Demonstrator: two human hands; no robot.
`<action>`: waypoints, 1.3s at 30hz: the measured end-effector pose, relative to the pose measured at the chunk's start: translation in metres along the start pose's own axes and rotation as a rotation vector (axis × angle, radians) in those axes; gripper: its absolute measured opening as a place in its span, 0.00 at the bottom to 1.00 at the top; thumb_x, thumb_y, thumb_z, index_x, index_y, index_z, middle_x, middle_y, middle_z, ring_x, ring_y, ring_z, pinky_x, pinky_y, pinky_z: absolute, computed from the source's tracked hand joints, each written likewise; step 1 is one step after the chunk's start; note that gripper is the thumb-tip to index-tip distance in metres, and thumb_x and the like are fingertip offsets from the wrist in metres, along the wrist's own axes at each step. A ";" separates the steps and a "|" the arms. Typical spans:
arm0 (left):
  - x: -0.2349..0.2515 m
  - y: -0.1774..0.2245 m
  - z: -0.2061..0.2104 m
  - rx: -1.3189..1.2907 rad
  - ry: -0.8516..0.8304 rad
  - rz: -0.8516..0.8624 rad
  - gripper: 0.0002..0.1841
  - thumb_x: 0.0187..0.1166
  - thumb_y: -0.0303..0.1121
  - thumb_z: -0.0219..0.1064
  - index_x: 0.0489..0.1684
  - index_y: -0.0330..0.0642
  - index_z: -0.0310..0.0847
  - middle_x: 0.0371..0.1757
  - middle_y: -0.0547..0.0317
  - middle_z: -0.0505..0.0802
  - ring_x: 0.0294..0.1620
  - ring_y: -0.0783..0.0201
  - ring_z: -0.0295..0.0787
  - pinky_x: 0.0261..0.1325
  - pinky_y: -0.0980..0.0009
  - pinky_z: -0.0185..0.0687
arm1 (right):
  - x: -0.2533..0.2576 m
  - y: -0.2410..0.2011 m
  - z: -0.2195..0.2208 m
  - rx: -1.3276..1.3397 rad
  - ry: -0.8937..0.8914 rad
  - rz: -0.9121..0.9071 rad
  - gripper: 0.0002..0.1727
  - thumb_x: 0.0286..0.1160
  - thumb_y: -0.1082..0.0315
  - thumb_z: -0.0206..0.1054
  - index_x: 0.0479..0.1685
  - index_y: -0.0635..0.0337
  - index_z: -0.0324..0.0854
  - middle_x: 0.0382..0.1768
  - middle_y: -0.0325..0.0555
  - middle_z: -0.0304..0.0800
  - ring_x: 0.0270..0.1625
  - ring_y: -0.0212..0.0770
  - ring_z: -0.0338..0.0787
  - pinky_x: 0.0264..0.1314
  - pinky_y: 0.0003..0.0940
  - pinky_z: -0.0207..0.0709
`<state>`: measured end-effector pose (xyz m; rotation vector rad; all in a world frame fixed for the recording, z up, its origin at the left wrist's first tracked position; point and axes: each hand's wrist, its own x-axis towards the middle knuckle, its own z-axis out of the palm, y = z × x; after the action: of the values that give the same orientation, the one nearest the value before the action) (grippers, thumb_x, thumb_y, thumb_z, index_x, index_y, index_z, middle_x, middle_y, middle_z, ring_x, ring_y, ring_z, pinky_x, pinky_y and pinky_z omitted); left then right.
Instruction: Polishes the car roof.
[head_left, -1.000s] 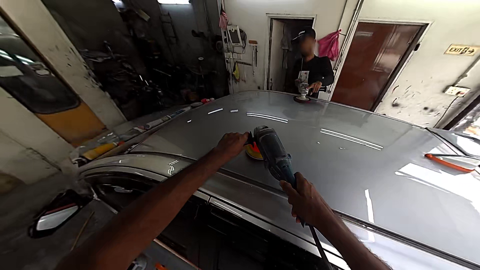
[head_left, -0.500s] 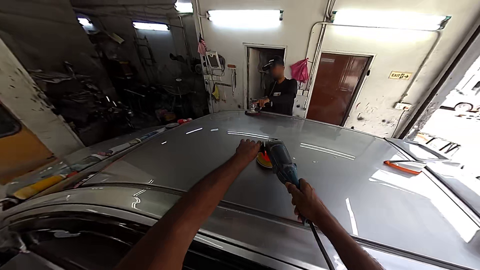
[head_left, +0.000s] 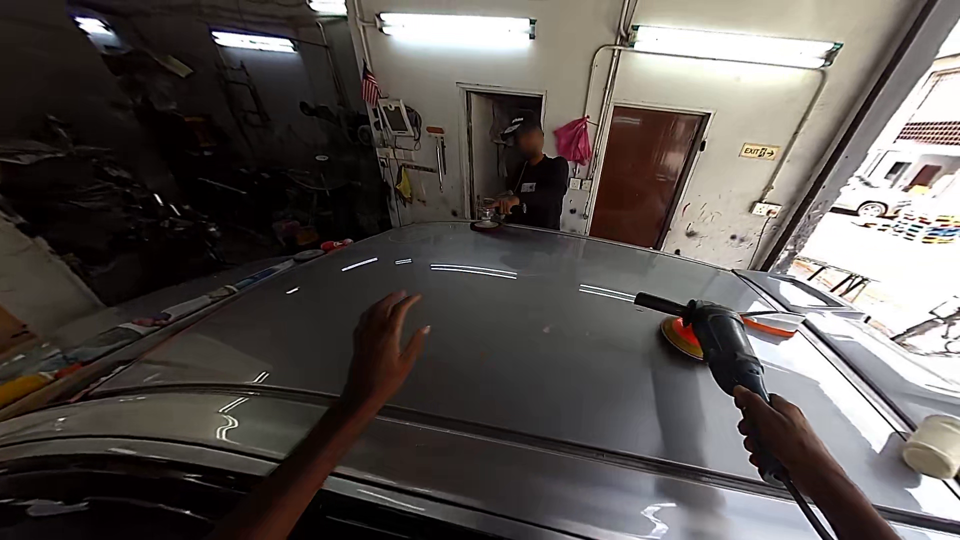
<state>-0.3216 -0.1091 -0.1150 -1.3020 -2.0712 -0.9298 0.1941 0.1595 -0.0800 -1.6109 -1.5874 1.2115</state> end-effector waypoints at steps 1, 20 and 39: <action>-0.021 -0.024 -0.005 0.018 0.059 -0.045 0.32 0.85 0.54 0.57 0.83 0.45 0.73 0.85 0.43 0.74 0.85 0.37 0.66 0.81 0.34 0.62 | 0.004 0.003 -0.008 0.006 0.025 0.013 0.23 0.93 0.47 0.52 0.53 0.62 0.74 0.21 0.47 0.79 0.15 0.42 0.82 0.18 0.40 0.82; -0.111 -0.081 0.008 0.084 0.179 -0.208 0.35 0.85 0.59 0.55 0.85 0.45 0.70 0.81 0.48 0.80 0.85 0.44 0.68 0.85 0.41 0.59 | -0.009 -0.100 0.167 -0.111 -0.289 -0.107 0.22 0.93 0.48 0.53 0.56 0.61 0.72 0.24 0.49 0.78 0.15 0.42 0.83 0.17 0.39 0.84; -0.110 -0.091 0.015 0.019 0.139 -0.153 0.33 0.85 0.58 0.54 0.79 0.43 0.76 0.71 0.51 0.88 0.81 0.44 0.72 0.86 0.46 0.59 | -0.041 -0.171 0.322 -0.263 -0.623 -0.267 0.24 0.92 0.45 0.52 0.62 0.60 0.70 0.29 0.47 0.80 0.18 0.36 0.85 0.21 0.32 0.84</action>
<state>-0.3612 -0.1865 -0.2290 -1.0492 -2.0874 -1.0337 -0.1636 0.0803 -0.0590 -1.1565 -2.3453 1.4873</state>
